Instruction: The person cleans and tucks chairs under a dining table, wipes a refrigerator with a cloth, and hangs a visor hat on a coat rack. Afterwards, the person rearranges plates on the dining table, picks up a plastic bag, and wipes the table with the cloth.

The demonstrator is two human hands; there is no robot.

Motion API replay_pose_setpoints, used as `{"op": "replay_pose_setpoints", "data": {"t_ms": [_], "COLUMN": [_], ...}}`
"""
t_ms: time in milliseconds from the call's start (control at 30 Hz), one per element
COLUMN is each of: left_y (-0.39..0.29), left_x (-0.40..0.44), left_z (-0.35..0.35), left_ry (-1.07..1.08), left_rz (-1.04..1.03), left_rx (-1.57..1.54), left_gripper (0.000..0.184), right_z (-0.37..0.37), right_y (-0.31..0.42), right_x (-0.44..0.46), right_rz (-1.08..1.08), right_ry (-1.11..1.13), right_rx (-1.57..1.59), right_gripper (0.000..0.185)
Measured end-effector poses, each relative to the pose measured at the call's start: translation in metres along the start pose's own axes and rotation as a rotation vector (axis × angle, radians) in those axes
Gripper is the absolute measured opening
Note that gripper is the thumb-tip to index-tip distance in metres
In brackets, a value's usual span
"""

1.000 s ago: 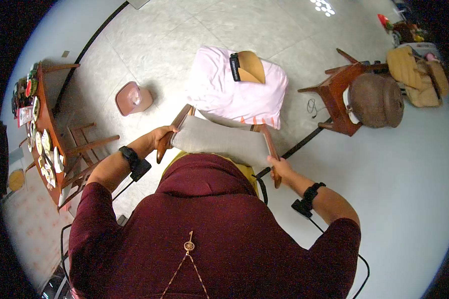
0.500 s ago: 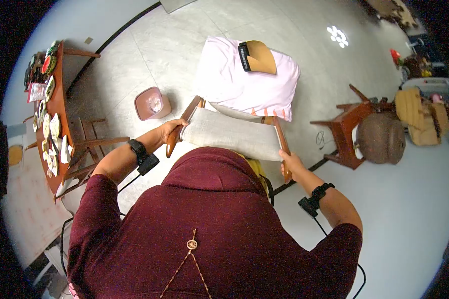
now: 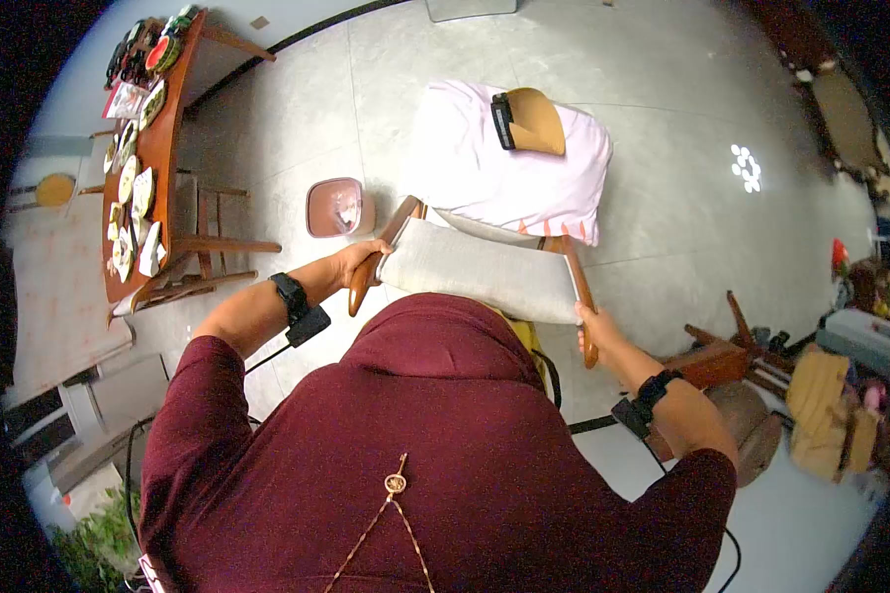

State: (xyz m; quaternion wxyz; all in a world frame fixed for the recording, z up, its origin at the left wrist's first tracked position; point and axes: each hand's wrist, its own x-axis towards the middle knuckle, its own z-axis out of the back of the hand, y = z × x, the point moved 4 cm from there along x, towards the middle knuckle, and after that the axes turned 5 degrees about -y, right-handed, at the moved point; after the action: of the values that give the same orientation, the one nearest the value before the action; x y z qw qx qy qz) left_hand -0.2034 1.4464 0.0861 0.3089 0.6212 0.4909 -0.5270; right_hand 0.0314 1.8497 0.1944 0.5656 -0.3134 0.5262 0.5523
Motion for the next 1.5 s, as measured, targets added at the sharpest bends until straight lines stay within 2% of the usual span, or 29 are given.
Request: {"op": "replay_pose_setpoints", "data": {"t_ms": [200,300,400,567,633,667,700,833,867,933,1000,1100,1167,1200,1267,1333,1367,1500], "left_y": [0.118,0.148,0.171,0.184,0.195,0.191,0.197,0.216,0.231,0.254,0.274,0.327,0.388,0.424,0.462,0.457,0.468,0.565], "left_x": [-0.037,-0.060,-0.047,-0.034,-0.043,-0.041,-0.037,-0.048,-0.028,-0.021,-0.043,-0.080,-0.079,-0.079,-0.069,-0.094,-0.113,-0.094], "left_z": [-0.015,0.009,0.063,0.123,0.139,0.147,0.152,0.106,0.098,0.084,0.086,0.124,0.158,0.162,0.162,0.158,0.153,0.153], "left_ry": [-0.009,-0.093,-0.083,-0.048,-0.096,0.045,-0.052,-0.009,0.062,0.051,0.044,0.023,-0.012,0.047,0.031,0.005,0.057,0.029], "left_rz": [-0.071,-0.086,-0.087,-0.088,-0.137,-0.128,-0.128,-0.203,-0.204,-0.198,-0.223,-0.254,-0.261,-0.221,-0.240,-0.271,-0.247,-0.304], "left_rx": [-0.002,0.037,0.041,-0.008,-0.024,-0.032,-0.041,-0.044,-0.071,-0.047,-0.044,-0.023,-0.002,-0.005,-0.005,0.035,0.025,-0.022], "left_gripper": [0.053,0.051,0.048,0.046,0.045,0.043,0.041,0.044,0.044,0.047,0.049,0.056,0.066,0.073,0.074,0.076,0.076,0.067], "right_z": [-0.012,-0.049,-0.097,-0.157,-0.174,-0.181,-0.184,-0.146,-0.129,-0.109,-0.117,-0.163,-0.189,-0.193,-0.191,-0.199,-0.203,-0.206], "right_y": [-0.117,-0.146,-0.178,-0.175,-0.167,-0.165,-0.164,-0.187,-0.203,-0.225,-0.241,-0.284,-0.335,-0.369,-0.407,-0.404,-0.411,-0.490], "right_x": [-0.021,-0.032,-0.026,-0.022,-0.021,-0.020,-0.018,-0.008,-0.007,-0.020,-0.040,-0.073,-0.096,-0.107,-0.119,-0.119,-0.123,-0.131], "right_rz": [0.053,0.106,0.098,0.111,0.126,0.162,0.198,0.253,0.257,0.262,0.284,0.304,0.311,0.309,0.328,0.332,0.321,0.380], "right_ry": [-0.007,0.011,-0.010,-0.023,-0.020,-0.010,0.001,-0.005,0.009,0.021,0.002,-0.014,-0.016,-0.009,-0.011,-0.018,-0.012,-0.067], "right_rx": [-0.013,-0.014,-0.034,-0.033,-0.018,-0.033,-0.049,-0.075,-0.065,-0.056,-0.070,-0.094,-0.104,-0.105,-0.081,-0.087,-0.112,-0.109], "right_gripper": [0.046,0.046,0.043,0.042,0.041,0.041,0.041,0.039,0.040,0.041,0.041,0.042,0.043,0.043,0.042,0.042,0.042,0.040]}}
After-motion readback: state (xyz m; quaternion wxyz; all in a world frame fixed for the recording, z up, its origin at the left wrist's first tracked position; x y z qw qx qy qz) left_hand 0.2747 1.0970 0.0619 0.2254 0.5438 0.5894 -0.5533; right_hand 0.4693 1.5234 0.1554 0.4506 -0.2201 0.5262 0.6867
